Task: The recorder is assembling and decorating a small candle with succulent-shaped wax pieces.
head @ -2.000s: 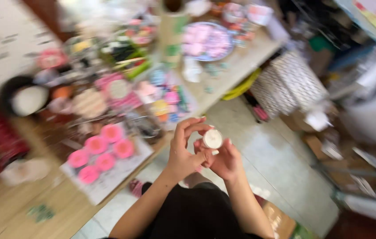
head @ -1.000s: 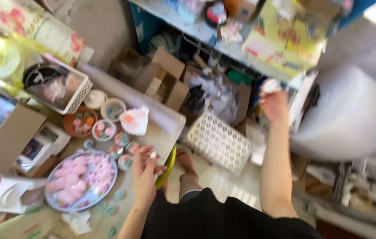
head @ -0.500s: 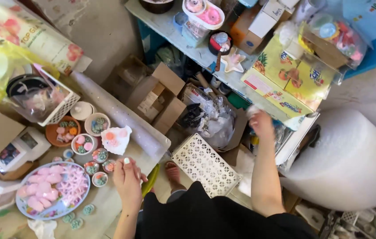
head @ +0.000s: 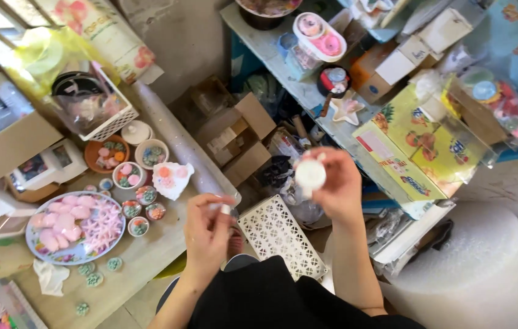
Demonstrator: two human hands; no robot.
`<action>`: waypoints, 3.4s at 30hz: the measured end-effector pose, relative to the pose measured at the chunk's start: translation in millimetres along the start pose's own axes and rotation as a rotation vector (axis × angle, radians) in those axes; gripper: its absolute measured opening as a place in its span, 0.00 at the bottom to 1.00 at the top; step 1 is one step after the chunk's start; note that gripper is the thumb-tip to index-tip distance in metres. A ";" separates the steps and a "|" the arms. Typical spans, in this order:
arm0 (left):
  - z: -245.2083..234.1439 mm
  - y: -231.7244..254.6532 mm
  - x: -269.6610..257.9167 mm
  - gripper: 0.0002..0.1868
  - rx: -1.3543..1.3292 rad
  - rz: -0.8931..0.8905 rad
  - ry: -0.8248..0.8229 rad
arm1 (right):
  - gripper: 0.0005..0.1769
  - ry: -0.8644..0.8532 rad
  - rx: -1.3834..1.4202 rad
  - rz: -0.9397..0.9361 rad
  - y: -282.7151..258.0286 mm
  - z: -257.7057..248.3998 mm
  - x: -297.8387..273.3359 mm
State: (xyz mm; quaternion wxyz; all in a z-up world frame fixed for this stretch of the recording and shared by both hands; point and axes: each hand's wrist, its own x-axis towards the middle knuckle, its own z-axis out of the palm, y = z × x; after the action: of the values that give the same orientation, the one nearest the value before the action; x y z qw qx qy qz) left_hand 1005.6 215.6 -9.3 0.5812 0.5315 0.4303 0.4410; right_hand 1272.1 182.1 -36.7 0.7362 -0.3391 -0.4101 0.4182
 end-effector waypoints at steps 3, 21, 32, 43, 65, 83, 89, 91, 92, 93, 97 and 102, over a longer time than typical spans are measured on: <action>4.1 63.4 -5.2 0.09 0.325 0.538 -0.064 | 0.30 -0.132 0.042 -0.099 -44.6 53.2 -13.4; 29.5 132.2 -26.6 0.19 0.580 0.888 0.078 | 0.29 -0.242 -0.217 -0.328 -69.0 100.0 -22.7; 35.3 128.2 -18.2 0.17 0.556 0.847 0.061 | 0.31 -0.206 -0.310 -0.393 -61.5 94.0 -19.2; 37.9 125.2 -13.8 0.16 0.508 0.819 0.051 | 0.31 -0.187 -0.362 -0.438 -61.0 95.0 -12.6; 34.9 129.9 -11.6 0.13 0.451 0.738 0.005 | 0.32 -0.137 -0.299 -0.348 -53.9 77.9 -27.5; 189.7 -235.2 170.9 0.06 0.497 0.370 -0.219 | 0.36 0.357 -0.100 -0.140 -78.4 15.9 -89.7; 209.2 -203.3 173.3 0.07 0.543 0.383 -0.158 | 0.34 0.406 -0.189 -0.179 -83.3 8.8 -97.3; 208.7 -166.6 161.7 0.08 0.513 0.387 -0.115 | 0.33 0.406 -0.223 -0.193 -82.6 5.4 -98.9; 207.1 -139.4 152.8 0.09 0.338 0.341 -0.196 | 0.33 0.400 -0.229 -0.194 -82.0 2.5 -99.3; 205.5 -112.3 144.0 0.12 0.163 0.292 -0.275 | 0.33 0.395 -0.234 -0.195 -81.3 -0.3 -99.6; 165.8 31.9 79.4 0.11 0.153 0.421 -0.564 | 0.33 0.377 -0.140 -0.150 -79.5 -7.8 -103.3; 138.6 99.6 49.1 0.14 0.260 0.813 -0.823 | 0.35 0.325 -0.122 -0.143 -73.4 -14.8 -115.0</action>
State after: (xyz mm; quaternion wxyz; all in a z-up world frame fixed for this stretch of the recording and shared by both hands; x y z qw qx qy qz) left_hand 1146.2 234.8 97.5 0.4150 0.8479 -0.0181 0.3296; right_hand 1273.9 46.2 -18.0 0.7986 -0.4162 -0.3334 0.2791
